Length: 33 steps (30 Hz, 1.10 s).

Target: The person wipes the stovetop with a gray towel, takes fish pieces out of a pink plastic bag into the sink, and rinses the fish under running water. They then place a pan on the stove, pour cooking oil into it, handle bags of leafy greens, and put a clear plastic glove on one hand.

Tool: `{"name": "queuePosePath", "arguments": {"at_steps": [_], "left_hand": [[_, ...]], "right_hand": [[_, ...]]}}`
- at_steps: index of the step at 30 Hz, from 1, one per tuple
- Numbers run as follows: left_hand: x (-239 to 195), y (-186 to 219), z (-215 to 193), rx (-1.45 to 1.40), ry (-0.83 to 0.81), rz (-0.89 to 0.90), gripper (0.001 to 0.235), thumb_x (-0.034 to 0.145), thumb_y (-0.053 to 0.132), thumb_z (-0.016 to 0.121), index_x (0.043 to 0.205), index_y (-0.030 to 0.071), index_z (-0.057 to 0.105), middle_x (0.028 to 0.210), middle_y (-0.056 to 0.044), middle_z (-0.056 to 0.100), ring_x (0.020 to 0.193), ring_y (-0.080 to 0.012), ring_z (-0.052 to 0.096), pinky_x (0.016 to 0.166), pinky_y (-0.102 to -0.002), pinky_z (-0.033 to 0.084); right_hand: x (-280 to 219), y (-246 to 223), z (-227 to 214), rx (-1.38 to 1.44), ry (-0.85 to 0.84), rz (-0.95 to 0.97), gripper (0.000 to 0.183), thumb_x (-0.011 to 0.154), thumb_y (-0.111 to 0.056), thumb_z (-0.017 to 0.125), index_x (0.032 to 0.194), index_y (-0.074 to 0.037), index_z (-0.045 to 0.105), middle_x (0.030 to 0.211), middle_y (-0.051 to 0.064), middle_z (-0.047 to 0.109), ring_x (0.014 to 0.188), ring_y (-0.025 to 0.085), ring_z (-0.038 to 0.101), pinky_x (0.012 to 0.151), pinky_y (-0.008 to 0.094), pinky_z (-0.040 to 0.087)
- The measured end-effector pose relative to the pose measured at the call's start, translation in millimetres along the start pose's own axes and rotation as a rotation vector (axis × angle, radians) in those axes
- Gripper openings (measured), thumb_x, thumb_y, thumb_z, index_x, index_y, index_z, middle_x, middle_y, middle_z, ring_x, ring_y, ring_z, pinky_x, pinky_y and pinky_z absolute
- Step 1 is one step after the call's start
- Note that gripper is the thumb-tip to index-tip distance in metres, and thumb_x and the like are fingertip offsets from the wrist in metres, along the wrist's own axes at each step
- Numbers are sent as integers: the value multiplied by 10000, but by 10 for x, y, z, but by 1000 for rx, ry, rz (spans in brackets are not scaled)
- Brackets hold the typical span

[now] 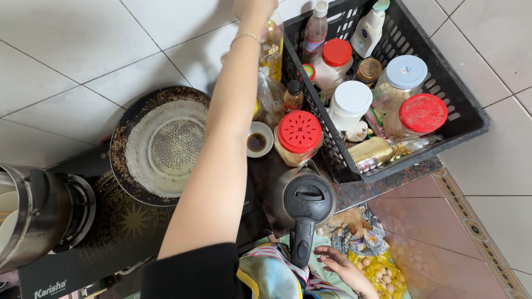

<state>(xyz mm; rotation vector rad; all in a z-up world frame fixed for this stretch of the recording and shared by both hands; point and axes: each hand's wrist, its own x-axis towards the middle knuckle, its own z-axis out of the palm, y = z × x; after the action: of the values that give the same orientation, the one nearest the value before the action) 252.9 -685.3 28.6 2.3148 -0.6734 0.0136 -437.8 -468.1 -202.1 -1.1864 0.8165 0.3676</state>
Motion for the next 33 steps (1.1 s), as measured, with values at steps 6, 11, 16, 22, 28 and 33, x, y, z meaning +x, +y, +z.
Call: {"name": "queuePosePath", "arguments": {"at_steps": [6,11,16,22,28,33], "left_hand": [[-249,-106,-41,25,0,-71,449,684,273,850,1076,98,717,999,-102,750,927,-301,741,753,-420,596],[-231,-246,38,57,86,145,457,648,276,841,1059,107,735,1085,-168,713,952,-396,708,717,-466,578],[-1367,-10,-1143,150,48,578,391,775,300,737,1069,45,693,985,-168,740,879,-390,718,721,-516,567],[-3753,-404,-3273,-588,-399,829,163,1018,193,669,1135,84,703,1045,-41,735,931,-135,735,757,-286,619],[-5154,-989,-4167,-924,-711,902,141,1184,264,603,1213,166,700,1188,36,648,1032,-82,621,834,-191,562],[-5518,-1565,-4423,-1007,-687,866,169,1172,292,589,1223,161,681,1200,30,643,1063,-102,616,884,-211,534]], "right_hand": [[4,159,-77,-46,53,11,517,924,-414,624,1376,-166,593,1377,-12,634,1258,153,610,1027,356,499],[-265,110,-342,-426,196,-108,503,920,-433,643,1339,-153,629,1277,17,667,1186,150,664,1041,338,499],[-907,-111,-1126,-611,578,-145,472,917,-371,642,1301,-100,688,1189,99,724,1122,204,732,1000,363,549],[-1375,-6,-1355,-445,756,-959,206,1102,-226,619,1148,-28,590,1102,131,693,1011,163,702,896,317,547],[-645,-1086,-1241,-515,-339,-1162,197,1046,-143,586,1210,-46,636,1226,84,746,1168,198,691,1031,365,574],[-253,-1725,2002,-366,-153,-828,206,988,-53,579,1175,5,642,1245,110,653,1155,186,613,999,342,478]]}}
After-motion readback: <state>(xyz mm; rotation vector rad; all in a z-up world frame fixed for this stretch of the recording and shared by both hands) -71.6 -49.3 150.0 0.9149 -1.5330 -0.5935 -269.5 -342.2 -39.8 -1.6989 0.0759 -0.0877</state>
